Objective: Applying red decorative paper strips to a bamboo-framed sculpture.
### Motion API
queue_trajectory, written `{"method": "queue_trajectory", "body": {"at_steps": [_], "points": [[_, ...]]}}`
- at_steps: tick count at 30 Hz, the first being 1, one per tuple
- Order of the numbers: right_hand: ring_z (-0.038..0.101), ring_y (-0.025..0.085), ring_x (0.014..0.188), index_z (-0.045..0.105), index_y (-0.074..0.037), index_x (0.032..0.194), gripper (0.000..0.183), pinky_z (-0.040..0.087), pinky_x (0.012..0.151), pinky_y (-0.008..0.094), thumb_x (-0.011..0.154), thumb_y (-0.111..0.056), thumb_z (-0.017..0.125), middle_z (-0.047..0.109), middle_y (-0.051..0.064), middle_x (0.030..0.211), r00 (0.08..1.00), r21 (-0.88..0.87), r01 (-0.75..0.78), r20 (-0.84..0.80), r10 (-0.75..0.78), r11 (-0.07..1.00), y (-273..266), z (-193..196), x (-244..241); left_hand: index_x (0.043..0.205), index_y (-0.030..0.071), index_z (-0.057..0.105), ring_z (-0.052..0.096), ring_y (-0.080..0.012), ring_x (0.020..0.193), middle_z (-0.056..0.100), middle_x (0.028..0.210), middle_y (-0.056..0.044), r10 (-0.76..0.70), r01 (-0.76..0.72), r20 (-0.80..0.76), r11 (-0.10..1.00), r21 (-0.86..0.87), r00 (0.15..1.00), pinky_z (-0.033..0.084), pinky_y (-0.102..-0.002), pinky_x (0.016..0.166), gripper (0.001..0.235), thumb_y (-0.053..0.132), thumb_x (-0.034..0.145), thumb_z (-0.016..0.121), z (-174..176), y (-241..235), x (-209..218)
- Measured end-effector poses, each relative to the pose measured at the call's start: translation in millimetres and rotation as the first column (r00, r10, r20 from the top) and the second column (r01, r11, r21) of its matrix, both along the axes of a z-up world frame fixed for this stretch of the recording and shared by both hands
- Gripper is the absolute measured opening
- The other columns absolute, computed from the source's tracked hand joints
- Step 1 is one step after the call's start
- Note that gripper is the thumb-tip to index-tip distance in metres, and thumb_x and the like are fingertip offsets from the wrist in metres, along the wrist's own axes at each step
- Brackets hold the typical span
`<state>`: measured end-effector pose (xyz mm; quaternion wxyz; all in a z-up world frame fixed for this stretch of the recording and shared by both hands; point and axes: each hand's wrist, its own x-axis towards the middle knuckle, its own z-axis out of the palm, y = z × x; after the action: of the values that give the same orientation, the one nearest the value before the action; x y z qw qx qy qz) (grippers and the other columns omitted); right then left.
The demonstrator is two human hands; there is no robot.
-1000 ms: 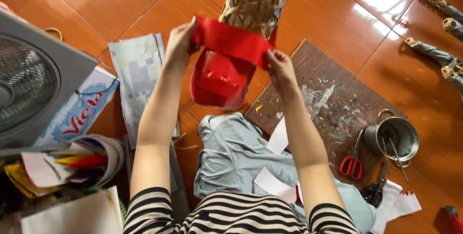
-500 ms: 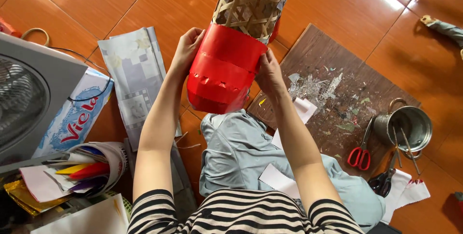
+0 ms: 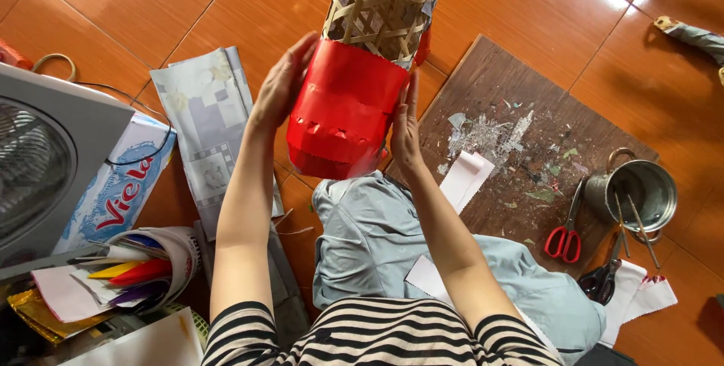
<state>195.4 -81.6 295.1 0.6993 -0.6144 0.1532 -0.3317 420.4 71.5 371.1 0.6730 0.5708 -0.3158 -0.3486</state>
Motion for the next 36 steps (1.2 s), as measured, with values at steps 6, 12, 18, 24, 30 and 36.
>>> {"method": "queue_trajectory", "body": {"at_steps": [6,12,18,24,30,36], "points": [[0.022,0.028,0.163,-0.001,-0.017,0.17,0.067,0.019,0.134,0.039,0.117,-0.044,0.03,0.013,0.015,0.178,0.997,-0.032,-0.058,0.053,0.06,0.998,6.2,6.3,6.5,0.162,0.009,0.035,0.044,-0.0195,0.143,0.044,0.161,-0.011,-0.09,0.106,-0.249,0.993,0.052,0.964,0.037,-0.034,0.12,0.066,0.05,0.11,0.037,-8.7,2.9,-8.6],[0.024,0.028,0.162,-0.007,-0.016,0.168,0.07,0.021,0.132,0.038,0.117,-0.046,0.03,0.014,0.016,0.177,0.996,-0.089,-0.089,0.006,0.09,0.992,-2.4,-14.5,5.5,0.162,0.009,0.034,0.044,-0.0177,0.144,0.044,0.161,-0.008,-0.099,0.126,-0.313,0.99,0.07,0.945,0.038,-0.033,0.12,0.068,0.052,0.109,0.036,-10.6,2.3,-8.0],[0.029,0.03,0.163,-0.004,-0.017,0.169,0.074,0.028,0.131,0.037,0.115,-0.048,0.035,0.022,0.019,0.176,0.992,-0.274,-0.108,-0.096,0.084,0.956,-18.8,-19.4,-1.8,0.159,0.006,0.04,0.053,-0.0217,0.135,0.053,0.153,-0.013,-0.012,0.088,-0.295,0.966,0.244,0.956,0.045,-0.038,0.114,0.077,0.061,0.104,0.038,-21.8,3.2,0.3],[0.049,0.034,0.142,0.005,-0.019,0.171,0.079,0.046,0.115,0.039,0.11,-0.043,0.051,0.031,0.013,0.173,0.964,-0.29,-0.157,-0.251,0.083,0.944,-27.8,-13.7,-56.5,0.146,0.008,0.048,0.051,-0.0151,0.124,0.053,0.136,-0.004,0.122,-0.115,-0.04,0.984,0.134,0.992,0.044,-0.034,0.104,0.072,0.066,0.104,0.039,-58.6,25.7,37.6],[0.059,0.029,0.128,0.029,-0.013,0.163,0.069,0.059,0.089,0.034,0.104,-0.016,0.064,0.041,0.014,0.157,0.916,-0.23,0.037,-0.382,-0.125,0.972,-14.5,-73.1,-180.5,0.121,0.01,0.061,0.06,-0.0127,0.085,0.066,0.096,-0.004,0.723,-0.67,0.249,0.691,-0.271,0.644,0.046,-0.03,0.078,0.035,0.04,0.113,0.046,40.9,43.0,-106.7],[0.069,0.024,0.095,0.059,-0.005,0.139,0.04,0.057,0.083,0.034,0.099,-0.009,0.063,0.068,0.012,0.118,0.773,-0.176,0.145,-0.595,-0.222,0.974,1.9,-109.0,-276.5,0.114,0.005,0.064,0.066,-0.0207,0.086,0.068,0.1,-0.011,0.113,-0.157,0.481,0.986,0.051,0.869,0.054,-0.034,0.08,0.014,0.014,0.105,0.061,-1.7,-39.2,-310.7]]}}
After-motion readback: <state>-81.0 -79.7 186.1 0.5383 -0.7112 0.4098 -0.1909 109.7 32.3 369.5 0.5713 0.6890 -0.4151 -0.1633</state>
